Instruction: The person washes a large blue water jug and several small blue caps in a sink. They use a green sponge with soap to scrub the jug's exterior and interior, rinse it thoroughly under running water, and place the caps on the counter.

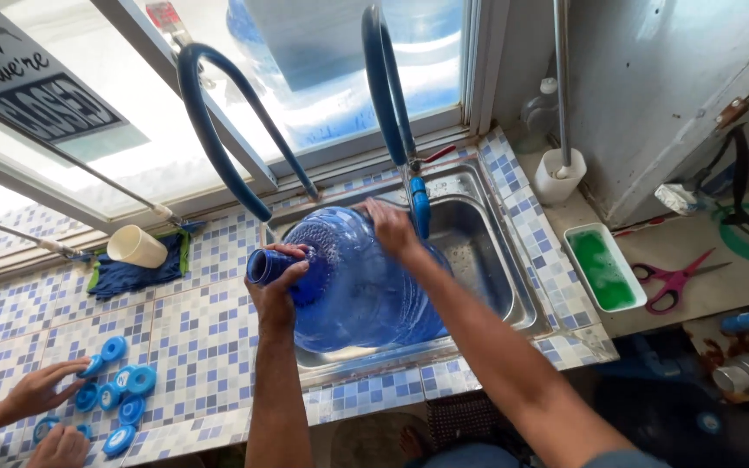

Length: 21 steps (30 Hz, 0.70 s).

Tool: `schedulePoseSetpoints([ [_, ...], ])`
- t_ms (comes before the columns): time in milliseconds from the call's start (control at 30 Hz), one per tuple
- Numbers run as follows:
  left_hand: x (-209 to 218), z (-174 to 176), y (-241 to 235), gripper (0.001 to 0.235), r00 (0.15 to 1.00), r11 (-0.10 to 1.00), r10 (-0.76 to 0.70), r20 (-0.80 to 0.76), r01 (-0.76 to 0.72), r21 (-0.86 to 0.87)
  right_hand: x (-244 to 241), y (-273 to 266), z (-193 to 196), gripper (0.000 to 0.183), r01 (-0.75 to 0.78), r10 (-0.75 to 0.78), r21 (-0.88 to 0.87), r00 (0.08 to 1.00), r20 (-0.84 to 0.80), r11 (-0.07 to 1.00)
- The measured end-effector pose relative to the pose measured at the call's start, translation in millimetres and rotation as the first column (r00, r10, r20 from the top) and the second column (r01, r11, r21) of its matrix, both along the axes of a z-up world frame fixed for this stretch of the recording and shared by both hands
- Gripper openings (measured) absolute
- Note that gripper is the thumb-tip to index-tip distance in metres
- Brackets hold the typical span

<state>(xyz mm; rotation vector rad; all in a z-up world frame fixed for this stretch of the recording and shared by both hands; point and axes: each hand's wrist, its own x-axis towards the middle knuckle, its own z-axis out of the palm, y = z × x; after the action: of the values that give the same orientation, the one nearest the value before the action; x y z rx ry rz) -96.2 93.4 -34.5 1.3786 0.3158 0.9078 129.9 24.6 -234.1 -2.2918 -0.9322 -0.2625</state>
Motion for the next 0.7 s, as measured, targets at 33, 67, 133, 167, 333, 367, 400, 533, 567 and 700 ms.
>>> schedulePoseSetpoints([
  [33, 5, -3, 0, 0.031, 0.998, 0.998, 0.055, -0.016, -0.055, -0.016, -5, -3, -40, 0.042, 0.231, -0.159, -0.031, 0.757, 0.634, 0.972],
  [67, 11, 11, -6, 0.031, 0.999, 0.999, 0.049, -0.006, -0.049, -0.015, -57, -32, 14, 0.042, 0.237, -0.165, -0.027, 0.750, 0.641, 0.971],
  [133, 13, 35, -21, 0.030, 0.957, 0.964, 0.242, -0.159, -0.256, -0.071, -165, -97, 131, 0.049, -0.062, 0.060, 0.621, 0.998, 0.024, 0.781],
  [167, 15, 30, -19, 0.030, 0.958, 0.965, 0.238, -0.161, -0.252, -0.071, -168, -96, 125, 0.049, -0.058, 0.057, 0.621, 0.998, 0.021, 0.782],
  [333, 12, 32, -26, 0.030, 0.992, 0.994, -0.044, -0.122, 0.056, 0.097, -85, -89, 131, 0.035, -0.079, 0.195, 0.737, 0.978, -0.073, 0.671],
  [367, 17, 30, -32, 0.030, 0.991, 0.994, -0.052, -0.125, 0.064, 0.092, -58, -87, 141, 0.035, -0.072, 0.188, 0.734, 0.979, -0.078, 0.675],
  [400, 22, 28, -38, 0.034, 0.972, 0.961, -0.192, -0.133, 0.214, 0.177, -32, -84, 150, 0.030, -0.163, 0.292, 0.549, 0.943, -0.157, 0.820],
  [533, 47, 24, -77, 0.035, 0.890, 0.855, -0.382, -0.249, 0.443, 0.270, 11, -53, 185, 0.040, -0.254, 0.121, -0.262, 0.893, -0.434, 0.931],
  [567, 55, 22, -81, 0.035, 0.891, 0.855, -0.382, -0.245, 0.441, 0.274, 12, -55, 157, 0.040, -0.252, 0.122, -0.262, 0.895, -0.429, 0.931],
  [700, 82, 25, -99, 0.038, 0.844, 0.921, 0.383, -0.375, -0.318, 0.225, -46, -102, 151, 0.031, -0.261, 0.105, 0.202, 0.817, 0.567, 0.944],
])
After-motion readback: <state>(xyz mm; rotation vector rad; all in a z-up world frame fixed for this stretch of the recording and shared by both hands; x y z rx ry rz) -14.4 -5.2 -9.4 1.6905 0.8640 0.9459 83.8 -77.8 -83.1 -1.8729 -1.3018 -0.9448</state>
